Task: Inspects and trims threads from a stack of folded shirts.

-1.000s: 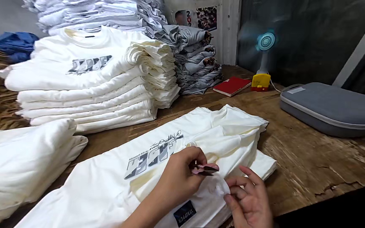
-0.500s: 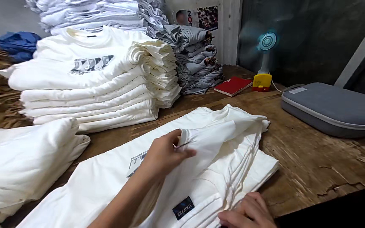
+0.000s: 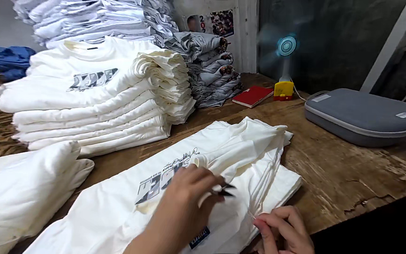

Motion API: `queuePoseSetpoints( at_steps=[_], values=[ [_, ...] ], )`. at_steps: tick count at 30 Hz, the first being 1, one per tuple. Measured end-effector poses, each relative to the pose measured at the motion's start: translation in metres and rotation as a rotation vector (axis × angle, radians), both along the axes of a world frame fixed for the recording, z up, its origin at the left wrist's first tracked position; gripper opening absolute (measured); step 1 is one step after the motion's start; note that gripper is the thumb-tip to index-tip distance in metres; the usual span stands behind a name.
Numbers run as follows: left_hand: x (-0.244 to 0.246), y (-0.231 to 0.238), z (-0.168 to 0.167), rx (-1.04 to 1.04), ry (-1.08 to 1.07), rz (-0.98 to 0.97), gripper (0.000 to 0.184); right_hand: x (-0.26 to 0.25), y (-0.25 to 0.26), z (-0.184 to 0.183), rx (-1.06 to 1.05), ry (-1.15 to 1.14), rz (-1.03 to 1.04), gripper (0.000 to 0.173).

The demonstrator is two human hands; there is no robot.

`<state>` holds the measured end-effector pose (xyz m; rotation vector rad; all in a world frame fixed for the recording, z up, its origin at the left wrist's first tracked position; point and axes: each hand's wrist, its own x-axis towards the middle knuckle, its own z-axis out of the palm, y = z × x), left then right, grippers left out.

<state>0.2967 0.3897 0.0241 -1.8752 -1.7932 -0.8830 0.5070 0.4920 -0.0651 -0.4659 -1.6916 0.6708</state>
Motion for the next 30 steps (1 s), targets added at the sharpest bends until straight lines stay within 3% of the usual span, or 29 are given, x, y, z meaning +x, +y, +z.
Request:
queuePoseSetpoints(
  at_steps=[3, 7, 10, 13, 15, 18, 21, 24, 26, 30],
  values=[
    [0.025, 0.000, -0.007, 0.020, 0.224, -0.143, 0.017, -0.003, -0.002, -0.003, 0.055, 0.017, -0.051, 0.004],
    [0.033, 0.008, -0.015, 0.062, 0.352, -0.112, 0.016, -0.004, -0.003, -0.004, 0.152, -0.001, -0.061, 0.005],
    [0.025, 0.010, -0.014, 0.012, 0.181, -0.036, 0.014, 0.003, -0.002, -0.006, 0.199, -0.076, -0.049, 0.012],
    [0.012, 0.014, -0.010, -0.208, -0.081, -0.066, 0.037, 0.001, -0.006, -0.004, 0.165, -0.137, -0.073, 0.036],
    [0.000, 0.021, -0.012, -0.312, -0.262, -0.238, 0.021, -0.012, -0.015, 0.002, 0.123, -0.154, -0.096, 0.054],
    [-0.010, 0.026, -0.009, -0.385, -0.401, -0.408, 0.018, -0.033, -0.023, 0.009, 0.040, -0.112, -0.063, 0.040],
    [-0.005, 0.028, -0.006, -0.389, -0.497, -0.305, 0.015, -0.034, -0.018, 0.016, -0.135, 0.031, 0.202, 0.051],
    [0.004, 0.029, -0.014, -0.259, -0.513, -0.182, 0.013, -0.029, -0.012, 0.020, -0.290, 0.137, 0.354, 0.061],
    [0.007, 0.024, -0.016, -0.169, -0.407, -0.111, 0.009, -0.026, -0.009, 0.020, -0.333, 0.160, 0.383, 0.062],
    [0.020, 0.012, -0.021, -0.190, -0.296, -0.112, 0.012, -0.026, -0.008, 0.015, -0.246, 0.148, 0.348, 0.052]
  ],
)
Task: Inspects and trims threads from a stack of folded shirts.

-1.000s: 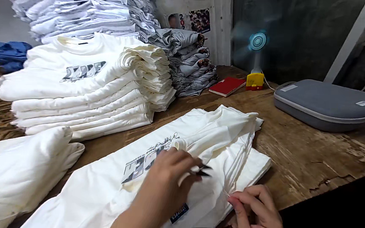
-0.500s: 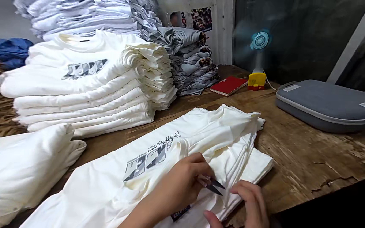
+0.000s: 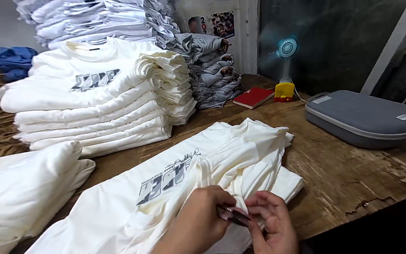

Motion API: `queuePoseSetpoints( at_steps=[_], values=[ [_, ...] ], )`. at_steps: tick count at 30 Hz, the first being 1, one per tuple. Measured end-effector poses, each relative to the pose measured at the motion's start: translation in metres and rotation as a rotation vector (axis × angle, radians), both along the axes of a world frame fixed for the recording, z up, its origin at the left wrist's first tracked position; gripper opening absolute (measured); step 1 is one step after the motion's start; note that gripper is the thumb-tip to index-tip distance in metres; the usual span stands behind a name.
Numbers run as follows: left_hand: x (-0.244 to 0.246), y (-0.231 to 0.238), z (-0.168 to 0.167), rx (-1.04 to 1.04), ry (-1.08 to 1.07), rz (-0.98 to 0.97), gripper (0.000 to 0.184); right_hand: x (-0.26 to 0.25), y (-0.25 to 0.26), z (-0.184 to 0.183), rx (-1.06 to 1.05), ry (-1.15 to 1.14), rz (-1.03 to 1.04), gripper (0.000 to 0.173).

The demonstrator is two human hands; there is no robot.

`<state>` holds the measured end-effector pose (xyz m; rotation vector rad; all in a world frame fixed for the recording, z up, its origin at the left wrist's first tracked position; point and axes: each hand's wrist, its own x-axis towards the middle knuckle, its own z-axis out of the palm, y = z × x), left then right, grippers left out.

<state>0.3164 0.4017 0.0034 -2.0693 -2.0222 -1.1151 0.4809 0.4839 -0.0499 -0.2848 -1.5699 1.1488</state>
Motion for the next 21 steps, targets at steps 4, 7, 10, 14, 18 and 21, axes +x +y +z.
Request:
queuePoseSetpoints(
  at_steps=[4, 7, 10, 14, 18, 21],
  values=[
    [0.007, -0.006, -0.002, 0.049, 0.010, 0.025, 0.008, -0.002, 0.002, -0.005, 0.221, -0.105, -0.076, 0.047],
    [0.011, -0.011, 0.006, -0.014, -0.065, -0.099, 0.005, -0.003, 0.000, -0.004, 0.342, -0.190, -0.203, 0.031],
    [0.006, -0.013, 0.012, 0.004, -0.119, -0.131, 0.015, 0.000, 0.001, -0.009, 0.431, -0.197, -0.502, 0.009],
    [-0.011, -0.014, 0.017, 0.096, 0.039, 0.091, 0.034, 0.009, 0.007, -0.010, 0.303, -0.065, -0.481, 0.003],
    [-0.002, -0.008, 0.012, 0.090, 0.120, 0.030, 0.024, 0.008, 0.008, -0.010, 0.228, -0.025, -0.416, 0.004],
    [0.006, -0.003, 0.007, 0.104, 0.178, 0.034, 0.016, 0.008, 0.005, -0.009, 0.209, -0.003, -0.371, 0.002]
  ],
)
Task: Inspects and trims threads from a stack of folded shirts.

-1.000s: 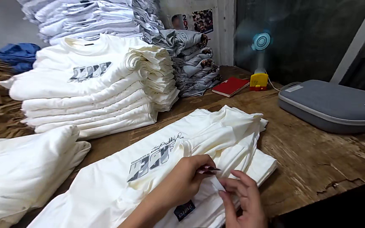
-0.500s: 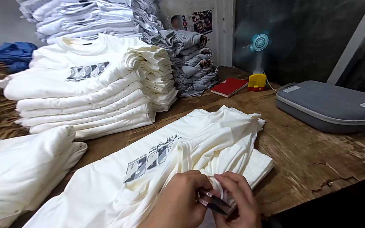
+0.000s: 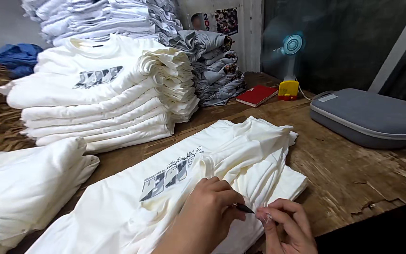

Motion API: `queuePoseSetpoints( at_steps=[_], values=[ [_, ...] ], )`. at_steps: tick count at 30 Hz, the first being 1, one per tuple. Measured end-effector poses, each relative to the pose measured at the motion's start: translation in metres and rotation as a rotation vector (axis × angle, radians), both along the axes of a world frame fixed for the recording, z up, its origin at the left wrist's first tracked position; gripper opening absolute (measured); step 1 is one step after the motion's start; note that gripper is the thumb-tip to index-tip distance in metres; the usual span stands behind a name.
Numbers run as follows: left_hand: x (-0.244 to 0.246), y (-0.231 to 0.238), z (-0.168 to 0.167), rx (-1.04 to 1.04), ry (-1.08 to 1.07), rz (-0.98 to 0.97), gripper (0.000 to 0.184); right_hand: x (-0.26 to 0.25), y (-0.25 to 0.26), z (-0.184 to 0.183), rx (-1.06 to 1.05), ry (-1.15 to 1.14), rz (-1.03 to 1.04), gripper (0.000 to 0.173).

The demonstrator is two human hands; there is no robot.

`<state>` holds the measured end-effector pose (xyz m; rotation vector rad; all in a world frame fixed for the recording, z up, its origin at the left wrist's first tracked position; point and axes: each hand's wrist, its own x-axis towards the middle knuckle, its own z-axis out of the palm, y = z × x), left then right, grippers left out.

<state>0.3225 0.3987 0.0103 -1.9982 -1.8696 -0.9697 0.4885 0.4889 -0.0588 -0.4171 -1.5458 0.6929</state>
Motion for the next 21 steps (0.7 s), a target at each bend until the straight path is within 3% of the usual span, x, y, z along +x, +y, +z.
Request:
queuePoseSetpoints(
  at_steps=[2, 4, 6, 7, 8, 11, 12, 15, 16, 21],
  values=[
    [-0.001, -0.003, 0.005, -0.091, -0.082, 0.007, 0.019, 0.007, 0.002, 0.000, 0.013, -0.023, 0.050, 0.002],
    [-0.004, -0.007, 0.016, -0.359, -0.266, -0.039, 0.041, 0.021, 0.008, -0.003, 0.068, -0.141, 0.109, 0.009],
    [-0.006, -0.004, 0.029, -0.594, -0.417, -0.031, 0.075, 0.033, 0.014, -0.005, 0.169, -0.362, 0.155, 0.030],
    [-0.007, -0.002, 0.032, -0.595, -0.419, 0.033, 0.079, 0.036, 0.015, -0.004, 0.215, -0.462, 0.163, 0.040],
    [-0.009, 0.001, 0.033, -0.531, -0.392, 0.133, 0.071, 0.037, 0.013, -0.003, 0.231, -0.527, 0.149, 0.043],
    [-0.024, 0.017, 0.022, -0.186, -0.163, 0.467, 0.047, 0.035, 0.004, -0.001, 0.123, -0.473, -0.032, 0.021],
    [-0.031, 0.023, 0.018, -0.108, -0.083, 0.513, 0.039, 0.032, 0.002, 0.000, 0.078, -0.460, -0.109, 0.021],
    [-0.047, 0.031, 0.005, -0.140, 0.015, 0.390, 0.007, 0.022, -0.005, 0.005, 0.015, -0.566, -0.202, 0.038],
    [-0.048, 0.031, 0.001, -0.145, 0.035, 0.328, 0.004, 0.019, -0.008, 0.003, 0.015, -0.558, -0.201, 0.033],
    [-0.027, 0.008, 0.008, -0.056, 0.035, 0.051, 0.028, 0.028, -0.011, -0.006, -0.099, -0.226, -0.052, 0.006]
  ],
)
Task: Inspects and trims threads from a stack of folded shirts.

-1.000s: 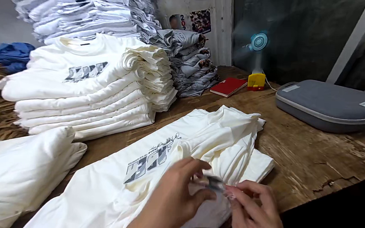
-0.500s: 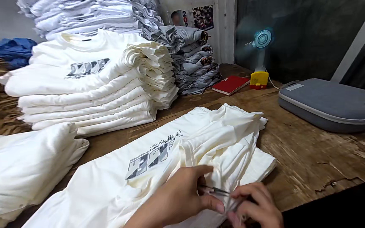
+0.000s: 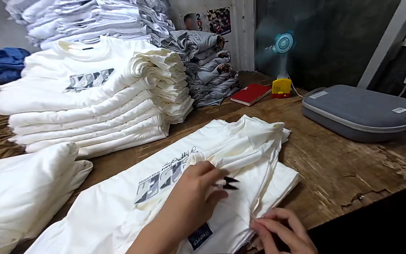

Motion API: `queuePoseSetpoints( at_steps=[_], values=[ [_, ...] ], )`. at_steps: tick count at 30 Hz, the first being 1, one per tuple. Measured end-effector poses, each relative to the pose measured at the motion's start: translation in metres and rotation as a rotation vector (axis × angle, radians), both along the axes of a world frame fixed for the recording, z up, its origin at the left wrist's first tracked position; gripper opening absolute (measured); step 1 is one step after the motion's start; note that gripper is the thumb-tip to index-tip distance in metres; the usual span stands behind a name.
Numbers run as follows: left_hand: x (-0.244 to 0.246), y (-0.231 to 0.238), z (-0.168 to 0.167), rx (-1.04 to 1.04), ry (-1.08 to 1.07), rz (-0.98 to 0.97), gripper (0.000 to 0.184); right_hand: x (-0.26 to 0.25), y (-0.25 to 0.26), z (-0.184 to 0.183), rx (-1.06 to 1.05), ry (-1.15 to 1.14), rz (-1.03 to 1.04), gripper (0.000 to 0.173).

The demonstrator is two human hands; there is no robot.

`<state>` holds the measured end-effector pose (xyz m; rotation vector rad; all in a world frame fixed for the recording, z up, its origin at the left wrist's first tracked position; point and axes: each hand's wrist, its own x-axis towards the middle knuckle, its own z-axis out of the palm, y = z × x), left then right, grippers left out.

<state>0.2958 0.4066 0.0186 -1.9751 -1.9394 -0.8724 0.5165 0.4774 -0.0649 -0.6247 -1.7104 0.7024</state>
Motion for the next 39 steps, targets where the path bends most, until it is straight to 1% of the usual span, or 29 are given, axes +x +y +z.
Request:
queuePoseSetpoints(
  at_steps=[2, 4, 6, 8, 9, 11, 13, 15, 16, 18, 21, 24, 26, 28, 31, 33, 35, 36, 37, 38, 39],
  values=[
    [0.012, -0.008, -0.002, 0.056, 0.095, -0.104, 0.022, 0.004, 0.001, -0.002, 0.006, 0.080, -0.011, 0.005],
    [0.026, -0.008, -0.007, 0.093, 0.204, -0.151, 0.020, 0.004, 0.001, -0.003, 0.032, 0.123, -0.019, 0.005],
    [0.036, -0.004, -0.013, 0.135, 0.295, -0.151, 0.018, 0.002, 0.002, -0.005, 0.085, 0.112, 0.014, 0.006],
    [0.039, 0.001, -0.018, 0.143, 0.324, -0.134, 0.016, 0.002, 0.005, -0.006, 0.181, 0.025, 0.077, 0.006],
    [0.037, 0.002, -0.018, 0.141, 0.312, -0.120, 0.016, 0.002, 0.007, -0.006, 0.226, -0.034, 0.107, 0.007],
    [0.030, 0.002, -0.017, 0.138, 0.225, -0.079, 0.017, 0.001, 0.011, -0.002, 0.254, -0.104, 0.119, 0.018],
    [0.018, 0.000, -0.017, 0.130, 0.103, -0.023, 0.017, -0.006, 0.015, 0.004, 0.222, -0.096, 0.036, 0.022],
    [0.006, 0.002, -0.019, 0.117, 0.010, 0.034, 0.017, -0.019, 0.024, 0.008, 0.200, -0.130, -0.061, 0.022],
    [0.002, 0.003, -0.020, 0.108, -0.016, 0.051, 0.017, -0.024, 0.027, 0.008, 0.190, -0.165, -0.090, 0.017],
    [-0.001, 0.001, -0.020, 0.094, -0.051, 0.044, 0.017, -0.029, 0.027, 0.008, 0.134, -0.116, -0.064, 0.009],
    [0.006, -0.003, -0.016, 0.098, -0.053, -0.018, 0.019, -0.021, 0.024, 0.012, 0.023, 0.089, 0.042, 0.006],
    [0.021, -0.003, -0.015, 0.101, -0.008, -0.073, 0.018, -0.012, 0.024, 0.014, -0.039, 0.150, 0.130, 0.011],
    [0.026, 0.000, -0.016, 0.106, 0.020, -0.057, 0.018, -0.009, 0.026, 0.014, -0.033, 0.143, 0.208, 0.015],
    [0.024, 0.001, -0.014, 0.116, 0.003, -0.035, 0.019, -0.005, 0.027, 0.015, -0.016, 0.125, 0.302, 0.017],
    [0.020, -0.002, -0.011, 0.106, 0.009, -0.129, 0.018, -0.001, 0.027, 0.011, 0.016, 0.124, 0.335, 0.018],
    [0.029, -0.003, -0.012, 0.099, 0.111, -0.170, 0.016, 0.000, 0.026, 0.008, 0.042, 0.114, 0.323, 0.018],
    [0.041, -0.003, -0.015, 0.105, 0.236, -0.140, 0.016, 0.004, 0.024, 0.004, 0.096, 0.066, 0.355, 0.020],
    [0.044, -0.002, -0.016, 0.096, 0.259, -0.124, 0.016, 0.006, 0.024, 0.002, 0.137, 0.033, 0.372, 0.023],
    [0.043, -0.002, -0.016, 0.077, 0.237, -0.112, 0.015, 0.008, 0.025, -0.001, 0.178, -0.003, 0.370, 0.027],
    [0.039, -0.001, -0.015, 0.044, 0.175, -0.107, 0.013, 0.010, 0.024, -0.003, 0.212, -0.042, 0.331, 0.033],
    [0.034, -0.002, -0.015, -0.001, 0.096, -0.102, 0.016, 0.011, 0.022, -0.006, 0.236, -0.081, 0.256, 0.038]
  ],
)
